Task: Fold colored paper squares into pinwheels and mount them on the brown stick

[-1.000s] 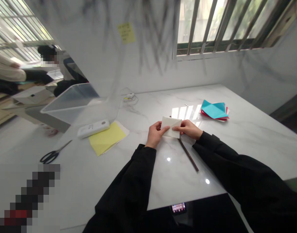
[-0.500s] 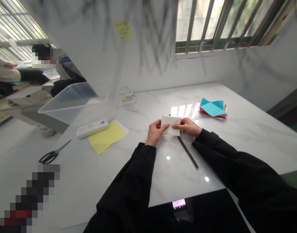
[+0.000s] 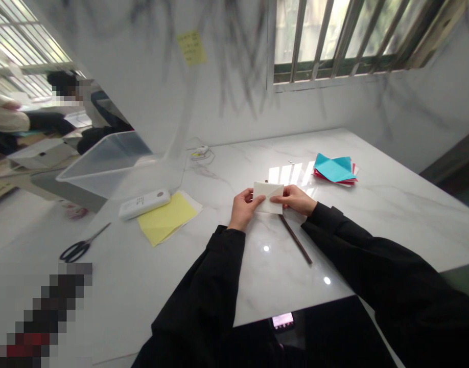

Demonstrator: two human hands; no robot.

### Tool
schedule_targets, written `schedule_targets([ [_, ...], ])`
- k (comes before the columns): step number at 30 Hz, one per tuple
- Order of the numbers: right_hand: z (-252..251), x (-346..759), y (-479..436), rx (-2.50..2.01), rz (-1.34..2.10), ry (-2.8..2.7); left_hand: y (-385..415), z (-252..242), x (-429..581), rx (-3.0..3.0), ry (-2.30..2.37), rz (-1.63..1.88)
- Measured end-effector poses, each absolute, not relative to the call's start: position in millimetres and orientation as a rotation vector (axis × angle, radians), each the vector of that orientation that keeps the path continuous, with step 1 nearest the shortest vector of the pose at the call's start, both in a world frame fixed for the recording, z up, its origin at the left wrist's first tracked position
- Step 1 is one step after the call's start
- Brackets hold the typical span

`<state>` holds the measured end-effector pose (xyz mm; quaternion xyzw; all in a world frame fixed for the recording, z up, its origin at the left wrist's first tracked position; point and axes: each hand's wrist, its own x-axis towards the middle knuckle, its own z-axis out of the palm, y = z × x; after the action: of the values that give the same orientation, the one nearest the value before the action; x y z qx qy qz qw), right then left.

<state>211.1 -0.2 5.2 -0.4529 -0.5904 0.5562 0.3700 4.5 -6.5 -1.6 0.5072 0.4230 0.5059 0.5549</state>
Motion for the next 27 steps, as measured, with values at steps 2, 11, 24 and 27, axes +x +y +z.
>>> schedule_targets([
  [2,5.3,210.9,-0.2,-1.165,1.428,-1.522,-6.4,-1.6,4.5,1.194,1.000,1.191],
  [11,4.3,212.8,0.7,-1.163,1.420,-1.548,-9.9,2.5,6.4,1.159,0.964,1.173],
  [24,1.3,230.9,12.1,-1.164,1.048,-1.560,-7.6,-1.3,8.4,1.055,1.017,1.300],
  [27,-7.5,254.6,25.6,-1.386,0.548,-1.615,-9.9,-2.8,9.6,1.082,1.019,1.322],
])
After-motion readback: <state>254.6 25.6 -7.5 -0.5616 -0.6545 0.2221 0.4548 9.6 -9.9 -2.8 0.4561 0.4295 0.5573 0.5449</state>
